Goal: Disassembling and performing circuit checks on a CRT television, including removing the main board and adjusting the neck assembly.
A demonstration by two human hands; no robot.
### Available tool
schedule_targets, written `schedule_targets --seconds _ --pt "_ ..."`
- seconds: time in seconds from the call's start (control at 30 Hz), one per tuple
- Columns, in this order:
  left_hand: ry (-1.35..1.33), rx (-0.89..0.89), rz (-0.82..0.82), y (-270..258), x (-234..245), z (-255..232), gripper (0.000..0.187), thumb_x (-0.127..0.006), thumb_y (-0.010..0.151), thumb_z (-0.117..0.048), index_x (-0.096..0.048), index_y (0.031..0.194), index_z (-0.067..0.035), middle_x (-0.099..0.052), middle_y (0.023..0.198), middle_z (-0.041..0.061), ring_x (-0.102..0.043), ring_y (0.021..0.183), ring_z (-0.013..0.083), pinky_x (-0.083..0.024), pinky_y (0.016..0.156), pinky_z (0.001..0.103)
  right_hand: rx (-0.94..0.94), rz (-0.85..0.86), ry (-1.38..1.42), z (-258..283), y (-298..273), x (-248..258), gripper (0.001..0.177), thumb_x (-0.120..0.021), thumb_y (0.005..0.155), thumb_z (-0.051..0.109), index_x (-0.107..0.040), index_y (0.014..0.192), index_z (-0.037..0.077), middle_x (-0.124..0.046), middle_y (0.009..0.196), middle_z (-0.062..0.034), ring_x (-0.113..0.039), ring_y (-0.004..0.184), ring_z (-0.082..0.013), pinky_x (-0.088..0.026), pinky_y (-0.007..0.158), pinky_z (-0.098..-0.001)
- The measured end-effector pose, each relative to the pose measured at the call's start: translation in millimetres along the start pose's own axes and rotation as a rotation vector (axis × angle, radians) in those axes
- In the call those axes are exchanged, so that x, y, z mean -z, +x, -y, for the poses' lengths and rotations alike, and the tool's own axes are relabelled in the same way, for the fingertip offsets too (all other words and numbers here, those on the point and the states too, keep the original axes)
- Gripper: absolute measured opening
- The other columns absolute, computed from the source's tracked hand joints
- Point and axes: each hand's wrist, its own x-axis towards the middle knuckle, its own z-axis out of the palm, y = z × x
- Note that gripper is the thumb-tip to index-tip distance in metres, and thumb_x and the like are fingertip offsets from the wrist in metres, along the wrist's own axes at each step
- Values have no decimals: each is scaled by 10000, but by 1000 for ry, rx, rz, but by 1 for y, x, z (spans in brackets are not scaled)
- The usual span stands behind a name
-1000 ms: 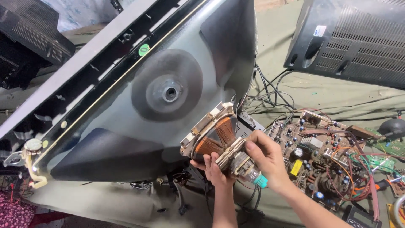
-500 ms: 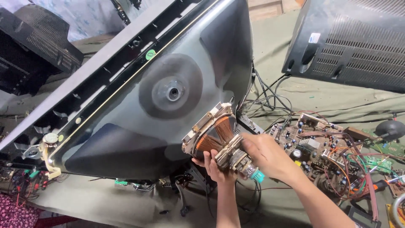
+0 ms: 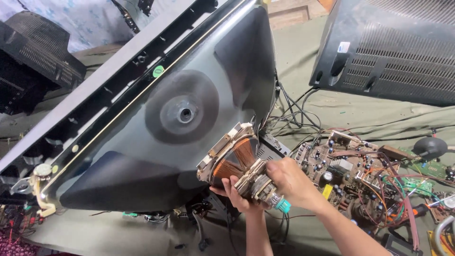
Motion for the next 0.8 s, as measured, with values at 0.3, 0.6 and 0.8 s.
schedule_targets --seconds 0.3,0.6,0.8 --pt "-25 35 30 -6 5 1 812 -177 1060 -734 -320 1547 -100 -530 1508 45 -417 1505 264 -128 1314 720 13 -26 44 2 0 -3 795 -211 932 692 -467 519 63 -522 470 -39 -480 398 -153 -415 393 -293" --pt "-26 18 -12 13 2 -8 816 -219 1061 -706 -344 1543 -59 -544 1477 106 -440 1490 294 -146 1313 704 -59 -48 51 9 -5 -1 776 -226 936 648 -476 521 42 -550 470 -52 -481 416 -160 -443 435 -289" --pt "-53 -13 -38 2 -4 5 817 -246 1039 -707 -348 1534 -65 -544 1481 101 -427 1497 274 -113 1331 665 -202 5 64 19 -6 5 818 -238 894 661 -604 596 -7 -638 522 -96 -554 458 -185 -488 462 -311"
